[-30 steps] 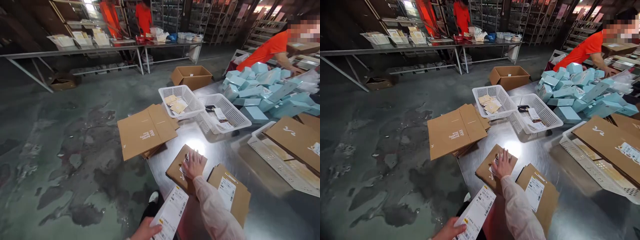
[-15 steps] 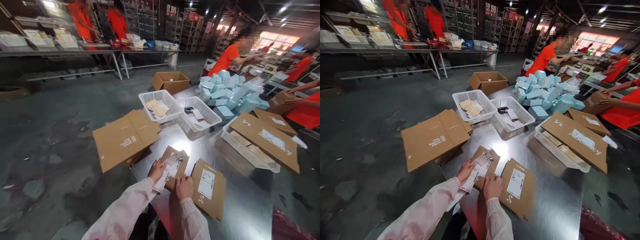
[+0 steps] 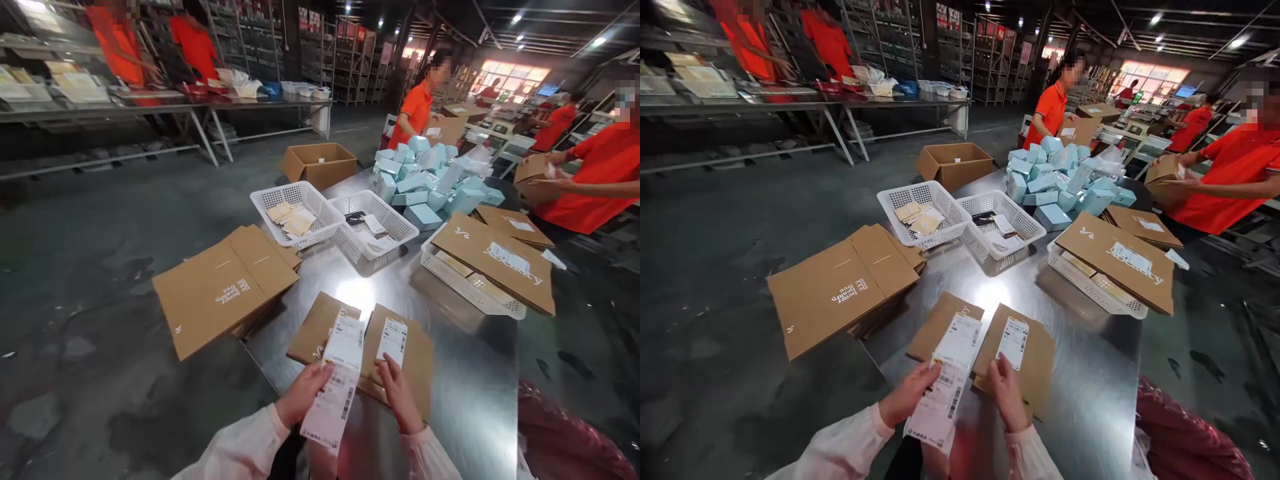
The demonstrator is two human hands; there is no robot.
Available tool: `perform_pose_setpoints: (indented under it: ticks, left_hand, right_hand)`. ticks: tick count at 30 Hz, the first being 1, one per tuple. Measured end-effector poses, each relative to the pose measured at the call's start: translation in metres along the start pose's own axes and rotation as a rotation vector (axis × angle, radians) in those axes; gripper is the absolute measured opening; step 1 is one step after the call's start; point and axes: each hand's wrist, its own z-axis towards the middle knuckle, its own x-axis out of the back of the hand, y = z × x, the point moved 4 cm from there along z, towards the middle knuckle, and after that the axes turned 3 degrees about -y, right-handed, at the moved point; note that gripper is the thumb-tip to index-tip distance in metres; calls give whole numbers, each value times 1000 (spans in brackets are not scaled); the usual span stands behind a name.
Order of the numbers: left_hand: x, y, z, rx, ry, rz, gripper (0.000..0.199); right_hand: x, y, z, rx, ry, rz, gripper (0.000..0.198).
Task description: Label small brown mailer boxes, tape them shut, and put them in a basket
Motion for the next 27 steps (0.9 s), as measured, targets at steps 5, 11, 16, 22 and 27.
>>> perform_pose_setpoints:
  ticks: [5, 11, 16, 22, 27]
  left_hand:
    - [7, -3, -13, -3, -198, 56, 62]
    - [48, 5, -1, -164, 254, -3, 65]
    - [49, -27, 7, -41, 252, 135, 65]
    - [51, -34, 12, -184, 384, 73, 57]
    - [64, -46, 26, -130, 551, 110, 49]
  right_hand:
    - [-82, -30, -29, -107, -241, 523, 61]
    - [-104, -16, -35, -101, -280, 394, 57]
    - [-101, -39, -9, 55, -242, 230, 61]
    - [-105, -33, 6, -21, -421, 56, 55]
    - [-113, -21, 30, 30, -451, -135, 42]
